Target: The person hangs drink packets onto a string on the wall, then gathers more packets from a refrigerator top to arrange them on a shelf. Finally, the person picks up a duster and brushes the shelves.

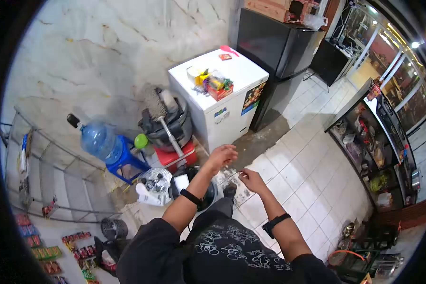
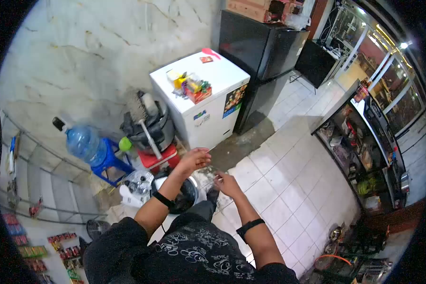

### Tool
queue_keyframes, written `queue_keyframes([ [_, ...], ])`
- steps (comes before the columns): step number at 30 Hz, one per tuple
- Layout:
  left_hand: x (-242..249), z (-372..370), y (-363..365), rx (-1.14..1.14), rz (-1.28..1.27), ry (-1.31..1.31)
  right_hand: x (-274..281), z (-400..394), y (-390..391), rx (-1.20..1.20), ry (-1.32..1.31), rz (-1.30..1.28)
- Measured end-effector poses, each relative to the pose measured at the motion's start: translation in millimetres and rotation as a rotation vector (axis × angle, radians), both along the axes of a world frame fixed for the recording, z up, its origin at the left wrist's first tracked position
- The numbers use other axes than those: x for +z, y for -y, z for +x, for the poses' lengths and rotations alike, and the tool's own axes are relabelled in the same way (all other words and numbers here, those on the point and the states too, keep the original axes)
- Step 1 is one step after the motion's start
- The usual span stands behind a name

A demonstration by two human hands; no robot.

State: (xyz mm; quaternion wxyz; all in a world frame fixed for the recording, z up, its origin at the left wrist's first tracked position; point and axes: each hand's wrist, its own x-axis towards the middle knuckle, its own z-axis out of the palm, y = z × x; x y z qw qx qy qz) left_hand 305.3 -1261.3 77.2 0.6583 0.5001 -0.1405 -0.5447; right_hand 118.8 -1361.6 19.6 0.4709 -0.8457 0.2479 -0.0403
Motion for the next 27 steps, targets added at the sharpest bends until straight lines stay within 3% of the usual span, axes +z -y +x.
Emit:
queue_keyframes([
  [1, -5.6, 18.2, 22.3, -0.005, -0.009, 0.0, 0.9, 2.7, 13.2, -0.011, 0.018, 0.053],
  [6, -27.5, 98.7, 112.9, 0.428, 0.042, 0.272, -9.6, 47.2, 109.7, -0.084, 0.027, -0.049],
  [8, -42.9, 126.5, 140.0, 0.517, 0.121, 0.455, -3.1, 80.5, 148.2, -0.035, 0.016, -0.11],
  [11, -45.1, 152.9, 167.9, 0.674, 0.151, 0.472, 23.8, 145.5, 205.6, 0.067, -0.02, -0.161],
  [12, -62.1, 166.5, 175.9, 0.697, 0.279, 0.585, 32.2, 172.9, 220.7, 0.092, -0.039, -0.148],
  [15, -53.4, 170.0, 185.0, 0.73, 0.369, 0.703, 37.0, 236.9, 259.8, 0.083, 0.044, -0.018],
  [18, -53.1, 174.4, 189.2, 0.699, 0.396, 0.711, 45.7, 283.2, 281.7, 0.139, 0.085, -0.076],
  [27, -59.3, 179.1, 208.9, 0.754, 0.463, 0.743, 44.6, 393.3, 333.4, 0.685, 0.053, -0.012],
])
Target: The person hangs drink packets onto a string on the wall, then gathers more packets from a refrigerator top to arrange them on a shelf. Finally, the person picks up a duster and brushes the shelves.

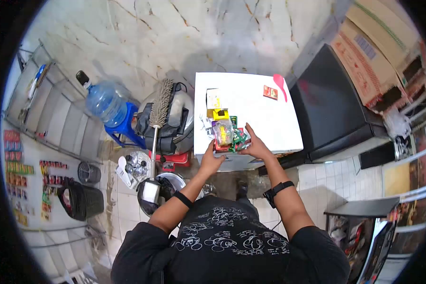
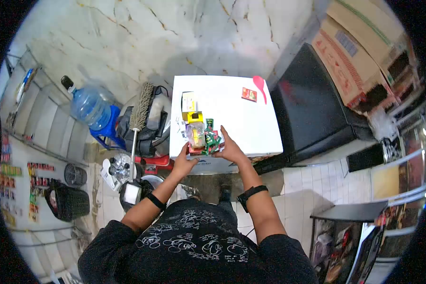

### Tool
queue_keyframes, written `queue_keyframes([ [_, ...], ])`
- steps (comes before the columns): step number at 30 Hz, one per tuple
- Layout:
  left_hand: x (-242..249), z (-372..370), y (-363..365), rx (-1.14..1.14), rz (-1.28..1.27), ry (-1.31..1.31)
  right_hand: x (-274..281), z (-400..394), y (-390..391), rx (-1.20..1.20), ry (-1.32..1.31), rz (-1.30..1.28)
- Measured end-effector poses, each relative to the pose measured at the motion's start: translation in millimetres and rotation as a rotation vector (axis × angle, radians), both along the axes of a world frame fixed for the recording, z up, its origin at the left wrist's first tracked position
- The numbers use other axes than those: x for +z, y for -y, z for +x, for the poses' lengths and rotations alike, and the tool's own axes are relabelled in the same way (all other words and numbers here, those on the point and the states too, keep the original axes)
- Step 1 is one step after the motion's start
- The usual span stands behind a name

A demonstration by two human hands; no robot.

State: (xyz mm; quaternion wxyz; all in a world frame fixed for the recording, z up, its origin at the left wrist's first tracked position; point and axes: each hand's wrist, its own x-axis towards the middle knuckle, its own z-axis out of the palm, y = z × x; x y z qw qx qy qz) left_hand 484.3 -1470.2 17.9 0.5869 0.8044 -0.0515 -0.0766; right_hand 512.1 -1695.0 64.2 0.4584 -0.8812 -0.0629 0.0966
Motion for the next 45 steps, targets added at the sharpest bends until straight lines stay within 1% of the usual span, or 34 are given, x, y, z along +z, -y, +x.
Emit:
queue_keyframes([
  [1, 2.5, -3.0, 3.3, 0.024, 0.005, -0.01, -2.7, 3.9, 3.7, 0.024, -0.01, 0.005],
  [3, 11.2, -6.7, 13.2, 0.075, -0.058, -0.063, -5.4, 14.4, 11.8, 0.09, -0.131, 0.122],
  [4, 17.3, -9.7, 19.4, 0.102, -0.057, -0.068, -8.7, 19.5, 17.9, 0.111, -0.166, 0.063],
  [6, 27.0, -17.0, 35.0, 0.137, -0.024, -0.168, -12.3, 26.2, 35.1, 0.189, -0.08, 0.061],
  [9, 22.2, -23.5, 68.7, 0.163, -0.055, -0.188, -9.0, 38.1, 66.9, 0.273, -0.1, 0.073],
  [10, 20.3, -24.8, 79.8, 0.177, -0.071, -0.179, -4.6, 41.6, 77.3, 0.288, -0.104, 0.024],
  [11, 18.6, -24.0, 88.5, 0.15, -0.152, -0.235, -3.2, 46.0, 88.8, 0.301, -0.113, 0.034],
  [12, 15.2, -22.5, 98.4, 0.166, -0.15, -0.239, -2.7, 50.5, 100.3, 0.313, -0.121, 0.042],
  [14, 8.6, -17.3, 120.2, 0.139, -0.109, -0.189, -2.5, 61.3, 121.8, 0.319, -0.18, 0.016],
  [15, 17.6, -13.8, 129.0, 0.129, -0.123, -0.205, -1.4, 67.4, 131.8, 0.348, -0.217, 0.058],
  [16, 17.0, -9.4, 137.1, 0.146, -0.126, -0.2, 0.1, 73.9, 142.1, 0.375, -0.229, 0.021],
  [18, 18.0, -1.6, 150.5, 0.176, -0.227, -0.261, 16.8, 90.2, 165.5, 0.391, -0.321, -0.006],
  [20, 23.5, 0.8, 157.5, 0.226, -0.21, -0.238, 8.9, 125.0, 185.1, 0.294, -0.191, -0.142],
  [21, 25.3, 0.8, 157.9, 0.253, -0.196, -0.236, 15.4, 137.9, 185.0, 0.155, -0.09, -0.179],
  [22, 25.5, 0.6, 157.6, 0.281, -0.183, -0.235, 4.6, 154.9, 186.4, 0.046, 0.181, -0.245],
  [24, 22.3, -6.9, 153.0, 0.317, -0.183, -0.173, -13.2, 196.4, 185.5, -0.032, 0.41, -0.314],
  [25, 18.2, -10.9, 145.5, 0.247, -0.233, -0.241, -8.6, 199.5, 178.6, -0.018, 0.418, -0.307],
  [26, 14.3, -13.7, 139.2, 0.18, -0.283, -0.306, -4.6, 203.4, 167.6, -0.048, 0.37, -0.502],
  [27, 23.6, -19.7, 136.6, 0.195, -0.291, -0.289, -3.3, 207.0, 158.5, -0.078, 0.32, -0.696],
  [28, 26.4, -25.4, 133.9, 0.219, -0.291, -0.287, -11.7, 207.8, 160.8, -0.009, 0.284, -0.704],
  [30, 30.8, -35.3, 127.6, 0.265, -0.33, -0.322, -27.4, 201.2, 154.6, -0.108, 0.372, -0.657],
  [33, 36.0, -45.8, 118.8, 0.348, -0.343, -0.325, -37.3, 205.6, 153.5, -0.092, 0.298, -0.645],
  [34, 37.0, -49.2, 115.8, 0.374, -0.329, -0.319, -31.4, 201.0, 151.4, -0.1, 0.358, -0.547],
  [35, 31.8, -50.3, 110.1, 0.327, -0.293, -0.306, -38.6, 204.7, 155.2, -0.119, 0.399, -0.392],
  [36, 34.1, -51.2, 106.9, 0.334, -0.291, -0.313, -45.6, 206.5, 159.5, -0.144, 0.437, -0.238],
  [37, 38.9, -52.2, 105.8, 0.331, -0.3, -0.312, -26.4, 199.6, 154.3, -0.198, 0.383, -0.06],
  [38, 44.6, -51.5, 104.2, 0.328, -0.309, -0.305, -14.8, 201.1, 152.4, -0.297, 0.367, -0.163],
  [40, 61.0, -50.3, 102.0, 0.323, -0.327, -0.288, 11.3, 198.1, 148.4, -0.341, 0.423, -0.116],
  [41, 68.3, -48.6, 99.9, 0.307, -0.372, -0.258, 28.8, 193.0, 143.4, -0.363, 0.482, -0.049],
  [42, 78.1, -46.9, 98.0, 0.291, -0.418, -0.225, 63.2, 177.9, 130.2, -0.372, 0.507, 0.025],
  [43, 95.8, -47.0, 98.1, 0.286, -0.384, -0.244, 83.7, 171.6, 123.4, -0.315, 0.593, 0.002],
  [44, 103.2, -46.7, 97.8, 0.283, -0.387, -0.227, 102.5, 164.7, 116.6, -0.256, 0.68, -0.022],
  [45, 109.0, -48.8, 96.1, 0.26, -0.411, -0.165, 126.3, 150.6, 107.1, -0.254, 0.695, -0.02],
])
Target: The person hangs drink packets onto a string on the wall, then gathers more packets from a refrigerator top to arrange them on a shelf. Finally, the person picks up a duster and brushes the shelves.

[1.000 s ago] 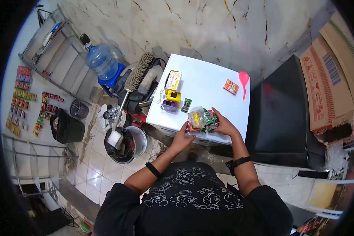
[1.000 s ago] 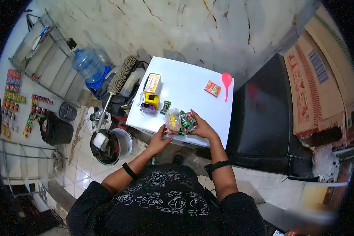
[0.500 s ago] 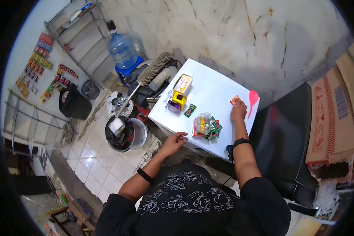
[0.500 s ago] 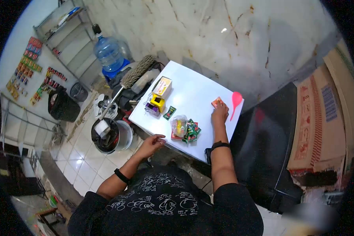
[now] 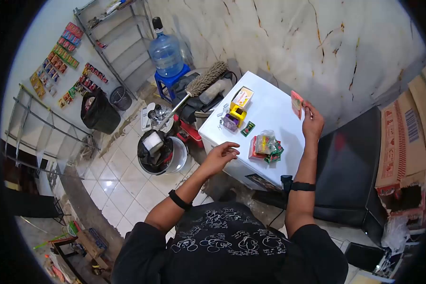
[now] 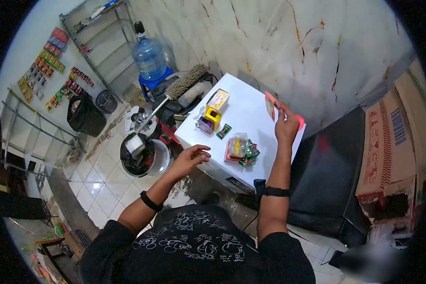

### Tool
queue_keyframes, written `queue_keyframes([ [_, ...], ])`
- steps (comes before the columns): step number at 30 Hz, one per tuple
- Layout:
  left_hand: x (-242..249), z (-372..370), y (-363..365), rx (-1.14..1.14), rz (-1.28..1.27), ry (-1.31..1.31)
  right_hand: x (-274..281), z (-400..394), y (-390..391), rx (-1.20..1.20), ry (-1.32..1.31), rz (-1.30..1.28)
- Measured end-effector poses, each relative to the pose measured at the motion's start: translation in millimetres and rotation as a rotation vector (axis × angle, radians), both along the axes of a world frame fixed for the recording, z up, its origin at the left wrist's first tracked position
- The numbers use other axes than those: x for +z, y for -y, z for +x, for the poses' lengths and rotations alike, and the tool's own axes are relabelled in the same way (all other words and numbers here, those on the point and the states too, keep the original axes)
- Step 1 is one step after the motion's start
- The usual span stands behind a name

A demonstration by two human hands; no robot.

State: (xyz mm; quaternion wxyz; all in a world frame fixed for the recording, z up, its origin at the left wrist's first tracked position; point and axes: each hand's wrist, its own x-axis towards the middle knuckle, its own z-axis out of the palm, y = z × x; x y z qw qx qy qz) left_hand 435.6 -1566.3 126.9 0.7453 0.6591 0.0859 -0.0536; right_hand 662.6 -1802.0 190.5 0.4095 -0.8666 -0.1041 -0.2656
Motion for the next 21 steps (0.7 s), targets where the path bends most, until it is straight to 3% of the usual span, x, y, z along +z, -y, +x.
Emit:
queue_keyframes([
  [2, 10.0, -11.3, -3.4, -0.015, -0.058, 0.095, 44.2, -33.1, -30.2, 0.119, -0.102, 0.007],
  [5, 17.4, -45.3, -16.0, -0.114, -0.071, 0.212, 63.9, -95.8, -93.2, 0.308, -0.05, 0.035],
  [8, 36.9, -100.3, -48.0, -0.13, -0.285, 0.214, 48.1, -171.6, -169.2, 0.62, -0.002, -0.228],
  [11, 28.7, -161.0, -97.9, 0.076, -0.588, 0.165, -1.5, -240.6, -251.9, 0.798, 0.065, -0.412],
  [13, 19.3, -204.2, -130.3, 0.25, -0.752, 0.055, -1.2, -291.4, -299.5, 0.925, 0.157, -0.424],
  [17, 7.5, -290.5, -188.3, 0.412, -0.795, 0.215, -3.9, -366.4, -386.0, 1.071, 0.278, -0.355],
  [21, -1.6, -357.6, -237.1, 0.789, -0.789, 0.328, -3.9, -430.3, -451.5, 1.255, 0.256, -0.293],
])
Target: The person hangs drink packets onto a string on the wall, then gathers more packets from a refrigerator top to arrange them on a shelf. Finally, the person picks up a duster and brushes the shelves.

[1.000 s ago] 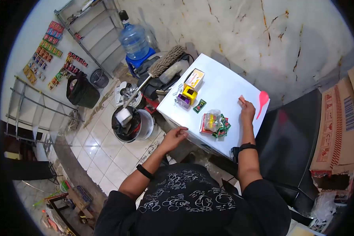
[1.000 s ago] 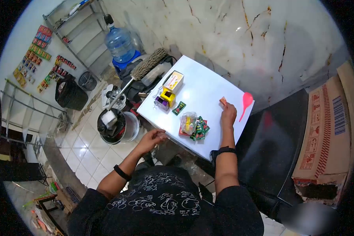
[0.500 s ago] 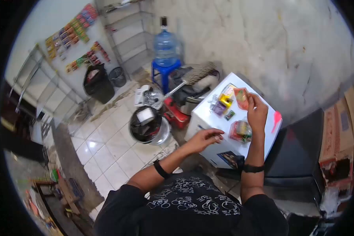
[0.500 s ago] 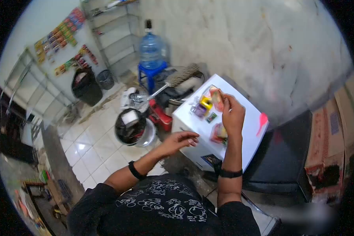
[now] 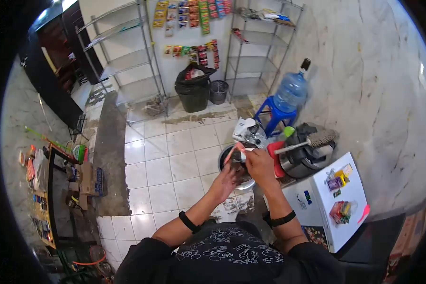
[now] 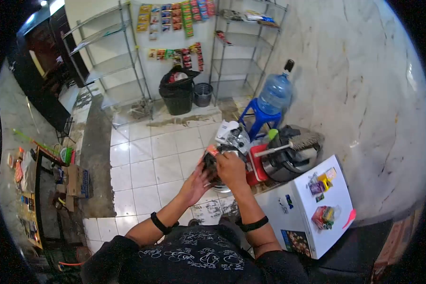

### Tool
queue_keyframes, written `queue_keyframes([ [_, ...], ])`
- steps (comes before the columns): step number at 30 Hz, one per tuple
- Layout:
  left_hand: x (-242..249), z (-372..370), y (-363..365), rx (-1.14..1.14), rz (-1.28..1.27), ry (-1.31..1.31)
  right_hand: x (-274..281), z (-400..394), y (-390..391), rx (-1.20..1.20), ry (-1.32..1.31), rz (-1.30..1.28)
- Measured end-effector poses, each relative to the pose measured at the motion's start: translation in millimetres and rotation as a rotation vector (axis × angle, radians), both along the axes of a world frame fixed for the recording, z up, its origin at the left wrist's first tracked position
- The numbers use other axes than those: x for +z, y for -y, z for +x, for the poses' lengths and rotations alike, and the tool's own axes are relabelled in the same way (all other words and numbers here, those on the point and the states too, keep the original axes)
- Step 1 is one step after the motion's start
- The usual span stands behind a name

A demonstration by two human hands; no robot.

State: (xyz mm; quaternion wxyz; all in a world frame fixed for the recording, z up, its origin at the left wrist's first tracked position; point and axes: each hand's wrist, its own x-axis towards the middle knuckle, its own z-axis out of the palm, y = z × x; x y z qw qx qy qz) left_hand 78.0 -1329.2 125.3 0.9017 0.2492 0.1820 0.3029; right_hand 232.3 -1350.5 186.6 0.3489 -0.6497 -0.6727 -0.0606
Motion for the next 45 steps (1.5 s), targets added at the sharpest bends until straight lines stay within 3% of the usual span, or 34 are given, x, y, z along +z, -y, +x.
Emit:
queue_keyframes([
  [3, -22.7, -40.7, -43.9, 0.176, 0.049, 0.032, -25.5, -38.6, -46.1, 0.377, 0.106, -0.133],
  [5, -54.2, -62.1, -76.0, 0.317, 0.015, -0.078, -40.8, -67.6, -73.5, 0.579, 0.097, -0.197],
  [6, -33.9, -70.4, -83.4, 0.449, -0.045, -0.118, -44.7, -80.5, -85.9, 0.654, 0.068, -0.204],
  [8, -46.3, -84.7, -109.0, 0.571, -0.036, -0.279, -48.3, -95.6, -114.1, 0.714, 0.078, -0.266],
  [13, -47.0, -103.9, -183.0, 0.61, -0.01, -0.251, -55.7, -99.7, -198.6, 0.864, -0.072, -0.39],
  [16, -41.8, -100.8, -236.1, 0.621, 0.018, -0.321, -56.3, -86.4, -263.5, 0.74, -0.098, -0.421],
  [18, -44.4, -94.4, -277.3, 0.605, 0.03, -0.5, -50.0, -73.2, -310.5, 0.684, -0.104, -0.487],
  [21, -32.9, -79.6, -340.2, 0.469, 0.159, -0.51, -50.2, -51.9, -374.9, 0.644, -0.172, -0.571],
  [24, -40.8, -66.8, -398.0, 0.432, 0.254, -0.558, -48.1, -35.6, -433.4, 0.618, -0.272, -0.48],
  [28, -26.8, -41.2, -472.5, 0.409, 0.289, -0.516, -25.8, -20.3, -486.3, 0.596, -0.372, -0.478],
  [31, -25.9, -27.0, -525.4, 0.317, 0.186, -0.497, -40.1, -0.5, -529.5, 0.56, -0.408, -0.502],
  [37, -43.4, 11.4, -629.7, 0.209, 0.229, -0.403, -58.8, 34.1, -621.8, 0.486, -0.501, -0.517],
  [43, -43.4, 40.0, -755.3, 0.173, 0.324, -0.394, -45.4, 53.1, -731.9, 0.368, -0.641, -0.556],
  [45, -38.4, 46.5, -797.6, 0.104, 0.243, -0.347, -37.9, 59.2, -764.9, 0.309, -0.627, -0.56],
])
